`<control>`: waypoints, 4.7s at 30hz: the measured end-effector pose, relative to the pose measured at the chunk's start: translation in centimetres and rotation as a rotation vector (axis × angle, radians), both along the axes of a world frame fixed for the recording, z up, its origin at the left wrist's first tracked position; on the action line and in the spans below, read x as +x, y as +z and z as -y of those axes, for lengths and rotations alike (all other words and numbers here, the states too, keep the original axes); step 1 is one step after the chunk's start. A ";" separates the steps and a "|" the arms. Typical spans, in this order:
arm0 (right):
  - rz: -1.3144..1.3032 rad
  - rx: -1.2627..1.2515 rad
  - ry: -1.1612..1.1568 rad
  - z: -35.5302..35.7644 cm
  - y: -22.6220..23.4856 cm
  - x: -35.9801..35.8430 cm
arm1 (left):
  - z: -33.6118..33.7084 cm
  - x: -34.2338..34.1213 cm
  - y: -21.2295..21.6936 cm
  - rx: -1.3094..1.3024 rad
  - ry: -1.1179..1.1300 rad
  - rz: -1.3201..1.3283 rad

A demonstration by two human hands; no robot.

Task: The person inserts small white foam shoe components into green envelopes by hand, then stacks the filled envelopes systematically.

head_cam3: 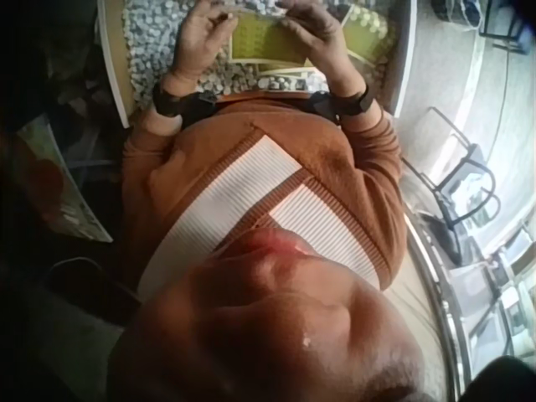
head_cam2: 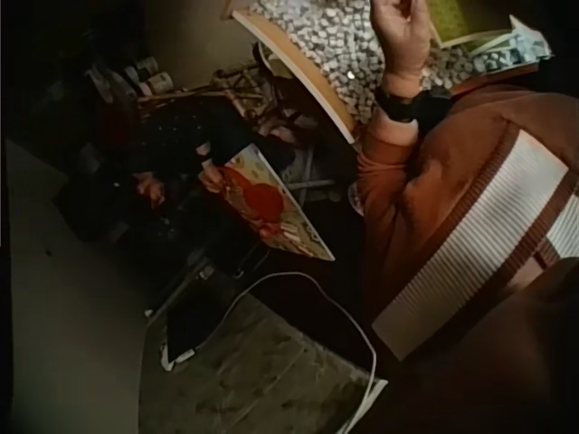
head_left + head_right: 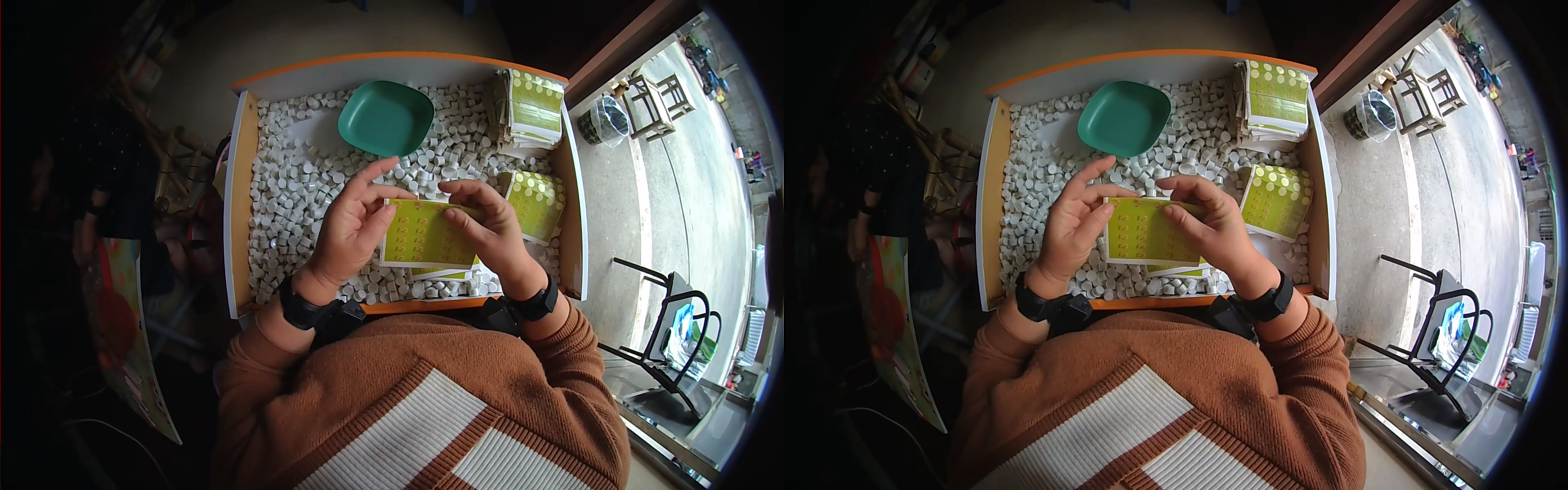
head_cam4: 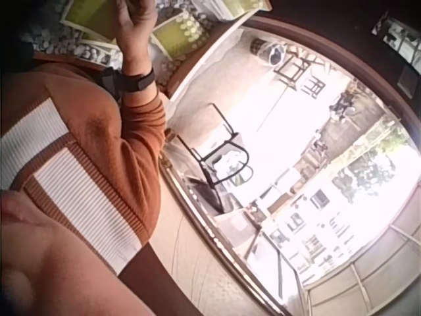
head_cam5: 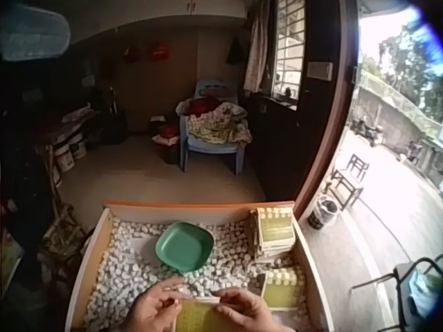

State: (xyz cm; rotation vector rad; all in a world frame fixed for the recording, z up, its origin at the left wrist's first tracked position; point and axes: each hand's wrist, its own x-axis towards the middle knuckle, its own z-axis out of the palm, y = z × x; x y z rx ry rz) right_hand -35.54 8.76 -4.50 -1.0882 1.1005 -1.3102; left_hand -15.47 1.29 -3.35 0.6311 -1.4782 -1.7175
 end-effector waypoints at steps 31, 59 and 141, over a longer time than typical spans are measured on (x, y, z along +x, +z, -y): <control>-0.938 -0.142 -0.141 0.1 -4.9 2.2 | 4.5 0.7 -4.8 -0.708 0.274 0.815; -0.081 0.140 -0.026 0.1 -2.9 0.9 | -0.2 0.1 -3.3 -0.518 0.154 0.482; -1.021 -0.053 -0.081 0.5 -3.9 0.4 | 1.3 0.4 -3.6 -0.097 -0.020 0.361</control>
